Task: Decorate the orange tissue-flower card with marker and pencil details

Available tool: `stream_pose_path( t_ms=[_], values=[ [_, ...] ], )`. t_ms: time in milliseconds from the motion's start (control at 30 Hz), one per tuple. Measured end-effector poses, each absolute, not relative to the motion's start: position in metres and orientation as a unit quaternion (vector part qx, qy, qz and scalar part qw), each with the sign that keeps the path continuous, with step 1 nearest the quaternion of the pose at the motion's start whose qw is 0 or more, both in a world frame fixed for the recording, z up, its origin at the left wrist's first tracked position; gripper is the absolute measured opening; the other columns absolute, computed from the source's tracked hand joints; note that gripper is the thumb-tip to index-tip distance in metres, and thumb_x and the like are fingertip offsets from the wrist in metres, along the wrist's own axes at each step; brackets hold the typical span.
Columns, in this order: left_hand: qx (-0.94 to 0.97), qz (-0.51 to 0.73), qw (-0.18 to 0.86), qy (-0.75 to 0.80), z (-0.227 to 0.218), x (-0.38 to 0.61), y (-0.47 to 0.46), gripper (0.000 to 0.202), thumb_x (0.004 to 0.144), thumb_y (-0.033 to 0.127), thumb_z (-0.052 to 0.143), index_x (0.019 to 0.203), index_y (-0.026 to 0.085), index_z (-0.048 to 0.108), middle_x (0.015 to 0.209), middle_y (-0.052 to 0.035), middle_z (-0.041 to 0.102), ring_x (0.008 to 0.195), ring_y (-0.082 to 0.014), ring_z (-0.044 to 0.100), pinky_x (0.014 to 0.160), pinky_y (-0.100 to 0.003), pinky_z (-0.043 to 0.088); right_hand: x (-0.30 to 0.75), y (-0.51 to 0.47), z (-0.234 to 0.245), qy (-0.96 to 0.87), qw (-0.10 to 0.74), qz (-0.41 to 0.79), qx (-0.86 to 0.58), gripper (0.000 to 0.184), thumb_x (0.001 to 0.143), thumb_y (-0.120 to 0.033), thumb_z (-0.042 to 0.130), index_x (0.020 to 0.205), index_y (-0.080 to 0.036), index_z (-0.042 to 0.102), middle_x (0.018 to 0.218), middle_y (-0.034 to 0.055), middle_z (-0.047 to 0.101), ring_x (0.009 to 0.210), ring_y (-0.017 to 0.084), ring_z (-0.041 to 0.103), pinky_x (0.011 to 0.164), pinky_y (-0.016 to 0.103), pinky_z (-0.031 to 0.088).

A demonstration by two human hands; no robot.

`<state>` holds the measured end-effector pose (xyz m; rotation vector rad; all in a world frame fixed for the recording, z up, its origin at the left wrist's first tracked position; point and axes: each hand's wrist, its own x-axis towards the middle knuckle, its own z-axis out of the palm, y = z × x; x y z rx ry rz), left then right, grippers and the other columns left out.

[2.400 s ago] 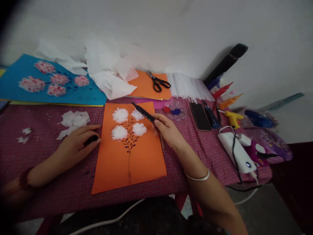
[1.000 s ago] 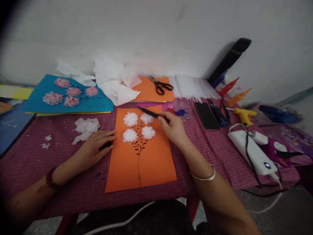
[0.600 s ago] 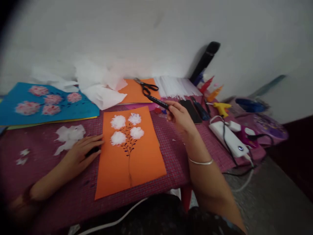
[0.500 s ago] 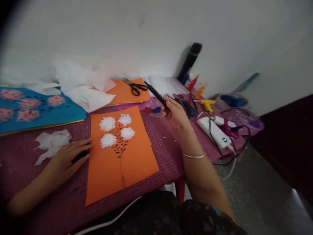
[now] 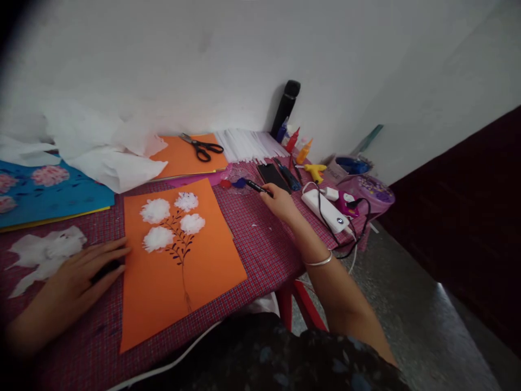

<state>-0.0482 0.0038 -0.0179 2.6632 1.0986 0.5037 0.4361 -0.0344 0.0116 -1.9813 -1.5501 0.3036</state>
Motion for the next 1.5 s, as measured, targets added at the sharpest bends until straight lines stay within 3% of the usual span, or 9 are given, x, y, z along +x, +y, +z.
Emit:
stream_pose_path(
  t_ms=[233,500,633,833,1000,1133,1267,1367,1500],
  values=[
    [0.905,0.169,0.103,0.376,-0.017,-0.048,0.003,0.043,0.096,0.047,0.045,0.118,0.020,0.069,0.134,-0.0152,0.067,0.123,-0.0359,0.063,0.107,-0.059,0.046,0.432,-0.033,0.017,-0.607,0.203,0.016,-0.768,0.032,0.095,-0.031,0.050,0.112,-0.016,0.072,0.110,0.0118,0.075,0.100,0.025,0.068,0.086,0.034,0.049],
    [0.902,0.175,0.110,0.379,-0.019,-0.049,0.003,0.038,0.095,0.047,0.047,0.119,0.026,0.068,0.135,-0.0105,0.068,0.124,-0.0339,0.063,0.107,-0.056,0.047,0.430,-0.024,0.019,-0.610,0.171,0.016,-0.773,0.033,0.095,-0.031,0.050,0.112,-0.017,0.073,0.111,0.0123,0.075,0.099,0.027,0.068,0.086,0.036,0.049],
    [0.899,0.180,0.111,0.384,-0.022,-0.051,0.003,0.036,0.095,0.046,0.047,0.121,0.029,0.066,0.137,-0.0087,0.067,0.125,-0.0334,0.062,0.108,-0.057,0.046,0.433,-0.022,0.020,-0.598,0.246,0.047,-0.761,0.028,0.090,-0.031,0.055,0.104,-0.018,0.075,0.100,0.0093,0.076,0.089,0.023,0.067,0.079,0.035,0.048],
    [0.905,0.184,0.104,0.369,-0.029,-0.055,0.004,0.037,0.096,0.043,0.048,0.124,0.027,0.066,0.138,-0.0112,0.066,0.125,-0.0353,0.062,0.108,-0.061,0.044,0.431,-0.032,0.025,-0.498,0.472,0.351,-0.637,0.040,0.078,-0.052,0.066,0.099,-0.018,0.069,0.069,-0.0013,0.064,0.058,0.012,0.051,0.058,0.026,0.042],
    [0.906,0.180,0.104,0.370,-0.032,-0.055,0.005,0.037,0.095,0.044,0.049,0.124,0.028,0.065,0.139,-0.0106,0.065,0.126,-0.0339,0.062,0.109,-0.060,0.044,0.422,-0.045,0.033,-0.485,0.471,0.425,-0.602,0.046,0.077,-0.063,0.066,0.092,-0.020,0.063,0.065,-0.0037,0.055,0.054,0.011,0.045,0.052,0.025,0.038],
    [0.906,0.181,0.098,0.370,-0.031,-0.054,0.005,0.038,0.096,0.047,0.048,0.122,0.028,0.066,0.138,-0.0115,0.066,0.124,-0.0336,0.063,0.108,-0.059,0.046,0.420,-0.049,0.035,-0.471,0.475,0.439,-0.600,0.047,0.072,-0.059,0.072,0.098,-0.022,0.059,0.062,-0.0085,0.045,0.049,0.008,0.035,0.046,0.024,0.029],
    [0.906,0.187,0.096,0.366,-0.030,-0.053,0.006,0.038,0.096,0.046,0.047,0.123,0.026,0.065,0.137,-0.0120,0.066,0.124,-0.0338,0.062,0.107,-0.059,0.046,0.426,-0.047,0.032,-0.485,0.460,0.383,-0.637,0.038,0.076,-0.054,0.067,0.093,-0.022,0.056,0.060,-0.0093,0.042,0.048,0.008,0.034,0.047,0.024,0.030],
    [0.908,0.186,0.101,0.363,-0.031,-0.053,0.007,0.039,0.096,0.046,0.047,0.123,0.024,0.066,0.136,-0.0133,0.066,0.124,-0.0348,0.062,0.108,-0.060,0.045,0.433,-0.044,0.028,-0.509,0.443,0.264,-0.689,0.030,0.082,-0.049,0.058,0.092,-0.020,0.061,0.067,-0.0041,0.055,0.056,0.011,0.047,0.055,0.026,0.039],
    [0.907,0.179,0.103,0.368,-0.030,-0.053,0.006,0.040,0.096,0.045,0.048,0.123,0.023,0.066,0.137,-0.0124,0.066,0.125,-0.0358,0.061,0.110,-0.060,0.043,0.440,-0.041,0.023,-0.549,0.377,0.116,-0.737,0.030,0.085,-0.039,0.055,0.098,-0.017,0.070,0.089,0.0056,0.073,0.082,0.021,0.065,0.076,0.034,0.048]
  ],
)
